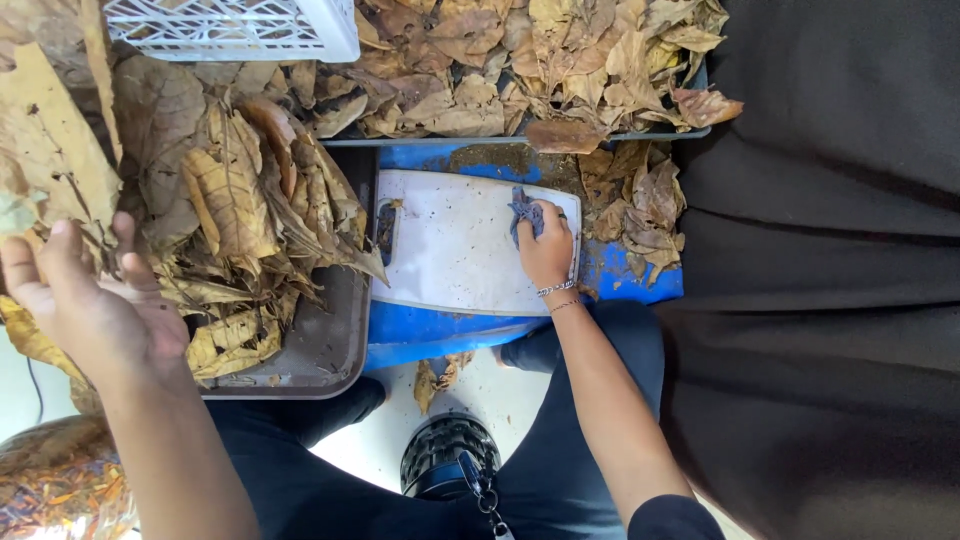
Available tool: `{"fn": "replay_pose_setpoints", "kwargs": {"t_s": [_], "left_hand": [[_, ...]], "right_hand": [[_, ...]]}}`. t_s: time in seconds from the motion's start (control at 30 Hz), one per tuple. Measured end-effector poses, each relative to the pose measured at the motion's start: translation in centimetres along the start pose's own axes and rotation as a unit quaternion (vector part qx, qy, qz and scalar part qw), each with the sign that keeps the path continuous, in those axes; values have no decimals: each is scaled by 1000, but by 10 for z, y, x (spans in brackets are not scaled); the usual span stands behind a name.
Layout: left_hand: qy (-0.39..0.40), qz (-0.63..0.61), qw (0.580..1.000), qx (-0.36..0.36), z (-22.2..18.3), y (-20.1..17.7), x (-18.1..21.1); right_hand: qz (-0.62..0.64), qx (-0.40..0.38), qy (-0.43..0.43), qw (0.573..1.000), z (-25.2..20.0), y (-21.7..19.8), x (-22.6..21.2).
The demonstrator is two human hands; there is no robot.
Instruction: Picking up, smoothing, and sorting dried tobacco leaves on a flat surface
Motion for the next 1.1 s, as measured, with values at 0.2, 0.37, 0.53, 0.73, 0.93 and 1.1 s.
{"fn": "replay_pose_setpoints", "kwargs": {"t_s": [0.2, 0.37, 0.53, 0.73, 0.93, 1.1], "left_hand": [[28, 86, 995, -45, -1, -27, -8], [-4, 89, 995, -51, -46, -20, 12], [143, 175, 974, 4, -87, -65, -18], [207, 306, 928, 41, -126, -113, -61], [257, 672, 695, -11, -134, -206, -121], [234, 623, 746, 2, -131, -207, -120]], "right_hand": [[-32, 4, -46, 998, 2, -3, -7], [-98, -22, -47, 994, 2, -3, -8], [-172, -55, -48, 982, 10, -16, -34], [-11, 25, -189, 982, 38, -55, -122], [-27, 33, -269, 962, 115, -31, -160], [-117, -13, -289, 950, 184, 31, -137]]}}
Point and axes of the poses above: each hand's wrist, its own z-axis towards the middle knuckle, its own y-axis out of the palm, x = y × z, the point moved 2 cm from there along z, towards the middle knuckle, and after that the axes turned 7 degrees about z, right-handed, at the moved point
